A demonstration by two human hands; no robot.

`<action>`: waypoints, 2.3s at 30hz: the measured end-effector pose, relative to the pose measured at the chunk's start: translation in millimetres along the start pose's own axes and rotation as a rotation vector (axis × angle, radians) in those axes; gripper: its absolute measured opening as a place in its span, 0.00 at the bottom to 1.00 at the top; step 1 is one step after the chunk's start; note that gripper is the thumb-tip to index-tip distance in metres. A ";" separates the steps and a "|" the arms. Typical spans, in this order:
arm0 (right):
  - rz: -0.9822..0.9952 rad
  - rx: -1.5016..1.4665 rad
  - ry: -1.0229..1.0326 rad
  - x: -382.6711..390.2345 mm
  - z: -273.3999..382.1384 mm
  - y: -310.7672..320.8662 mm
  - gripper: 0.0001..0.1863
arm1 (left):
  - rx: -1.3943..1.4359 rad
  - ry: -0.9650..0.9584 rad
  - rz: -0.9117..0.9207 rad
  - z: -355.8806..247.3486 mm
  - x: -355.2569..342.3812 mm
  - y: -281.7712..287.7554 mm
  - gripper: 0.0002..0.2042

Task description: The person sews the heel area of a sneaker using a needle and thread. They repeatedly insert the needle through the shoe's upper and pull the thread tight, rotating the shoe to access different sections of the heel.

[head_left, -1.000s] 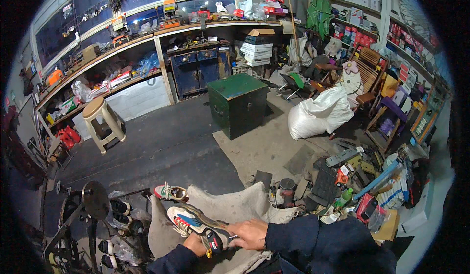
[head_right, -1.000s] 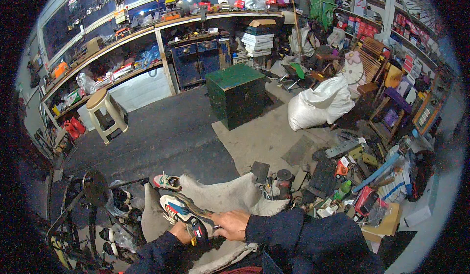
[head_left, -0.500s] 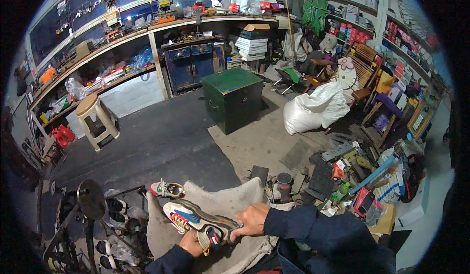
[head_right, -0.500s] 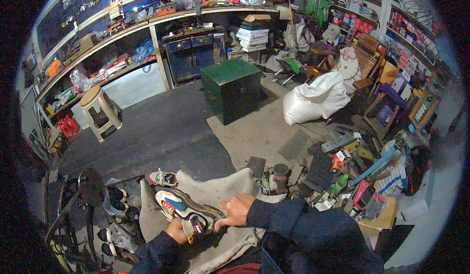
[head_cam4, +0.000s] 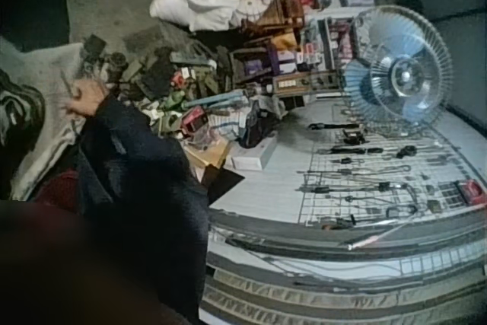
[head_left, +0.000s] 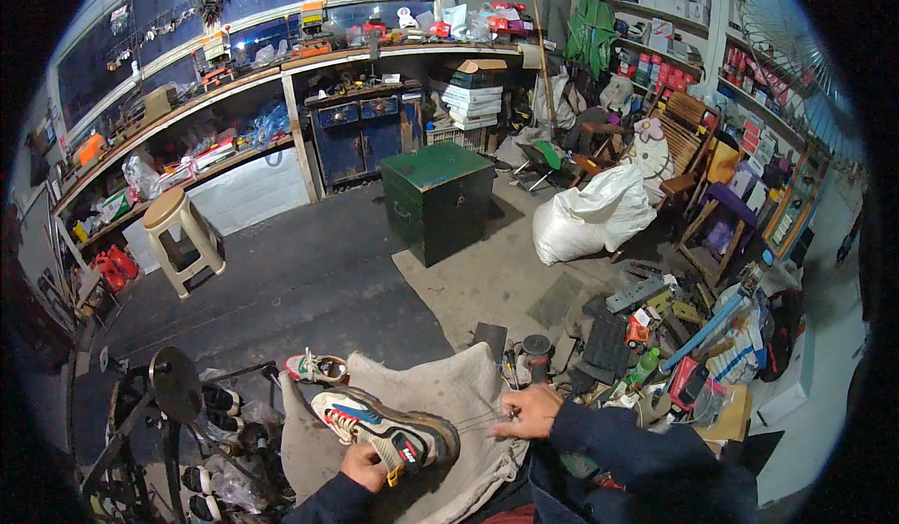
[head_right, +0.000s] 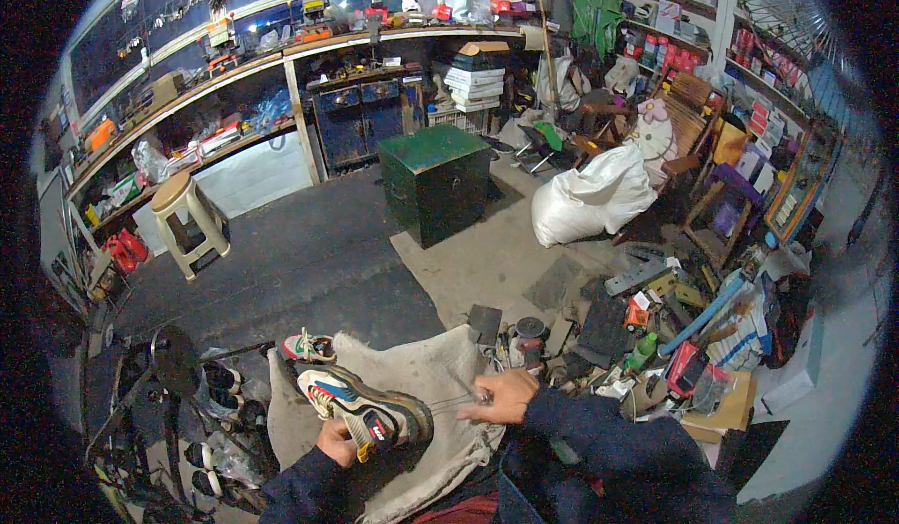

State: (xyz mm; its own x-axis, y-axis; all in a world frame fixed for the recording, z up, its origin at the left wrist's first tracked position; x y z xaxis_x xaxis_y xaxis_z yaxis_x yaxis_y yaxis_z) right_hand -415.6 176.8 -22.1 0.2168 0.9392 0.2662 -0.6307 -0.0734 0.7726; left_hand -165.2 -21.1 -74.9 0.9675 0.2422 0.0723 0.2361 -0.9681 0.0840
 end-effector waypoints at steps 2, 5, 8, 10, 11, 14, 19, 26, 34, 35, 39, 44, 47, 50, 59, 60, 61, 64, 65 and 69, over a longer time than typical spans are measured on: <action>0.056 -0.247 -0.043 12.2 2.0 -9.6 0.30 | 0.078 0.033 -0.043 5.8 0.0 0.1 0.10; 0.142 -1.053 0.321 2.3 53.6 -23.7 0.36 | 0.230 0.101 -0.051 10.3 -4.6 -0.7 0.10; 0.454 -1.275 0.414 -19.0 111.8 -52.4 0.37 | 0.231 0.133 -0.016 6.2 -9.5 0.5 0.11; 0.574 -1.239 0.340 -14.0 120.0 -57.0 0.28 | 0.079 0.222 0.015 5.9 -9.2 3.2 0.11; 0.355 -1.310 0.244 -4.7 99.8 -41.7 0.20 | 0.076 0.215 -0.013 4.6 -9.2 6.3 0.10; -0.007 -1.263 0.266 37.9 61.2 -5.3 0.15 | 0.055 0.100 0.001 -0.9 -8.5 6.8 0.07; -0.136 -0.484 0.189 18.1 55.0 -9.6 0.24 | 0.177 0.177 -0.015 8.5 -12.5 3.5 0.11; -0.121 -0.226 0.239 -43.1 82.0 -38.7 0.33 | -0.579 0.269 0.021 -42.0 22.7 16.4 0.10; -0.144 -0.293 0.208 -43.7 80.4 -46.1 0.28 | 0.694 -0.322 -0.463 -60.9 57.9 41.2 0.16; -0.198 -0.196 0.230 -42.8 81.9 -44.6 0.27 | 0.737 -0.393 -0.442 -57.9 57.5 32.9 0.17; -0.257 -0.248 0.231 -39.6 79.3 -46.4 0.27 | 0.855 -0.218 -0.509 -25.2 57.2 25.2 0.14; -0.307 -0.225 0.232 -38.0 82.1 -44.2 0.26 | 0.495 -0.228 -1.015 -30.9 112.0 138.5 0.17; -0.274 -0.237 0.264 -38.7 85.1 -45.5 0.26 | 0.424 -0.174 -1.234 -30.1 146.0 166.8 0.17; -0.258 -0.234 0.236 -37.9 82.3 -46.3 0.26 | 0.004 -0.208 -1.150 -50.7 139.0 129.7 0.17; -0.080 -0.905 0.111 -18.0 74.0 -41.3 0.21 | -0.817 -0.301 -0.389 -123.2 25.9 -35.0 0.16; -0.077 -0.955 0.138 -12.5 78.3 -40.3 0.17 | -0.829 -0.294 -0.408 -122.9 20.2 -38.2 0.16; -0.044 -0.890 0.142 -7.2 83.5 -41.1 0.16 | -0.844 -0.294 -0.384 -120.9 15.0 -41.6 0.16; 0.035 -0.823 0.165 3.6 96.7 -50.2 0.16 | -0.867 -0.288 -0.329 -109.9 5.7 -50.0 0.13; 0.038 -0.816 0.130 6.1 96.1 -51.9 0.15 | -0.866 -0.304 -0.332 -107.4 5.2 -50.2 0.13; 0.107 -0.774 -0.045 9.2 86.7 -55.0 0.13 | -0.843 -0.314 -0.335 -100.6 7.5 -47.3 0.12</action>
State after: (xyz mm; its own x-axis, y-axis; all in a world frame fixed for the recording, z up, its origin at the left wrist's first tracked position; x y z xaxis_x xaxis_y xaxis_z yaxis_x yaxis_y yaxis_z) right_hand -314.3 160.3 -12.1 0.1455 0.9245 0.3524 -0.9864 0.1080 0.1239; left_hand -178.3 33.0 21.7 0.8704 0.3514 -0.3449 0.4811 -0.4577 0.7477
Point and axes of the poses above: each hand's wrist, its own x-axis away from the middle knuckle, its own y-axis out of the back of the hand, z = x × y, the point moved 6 cm from there along -x, towards the middle knuckle, and after that the axes turned 12 degrees about z, right-handed, at the moved point
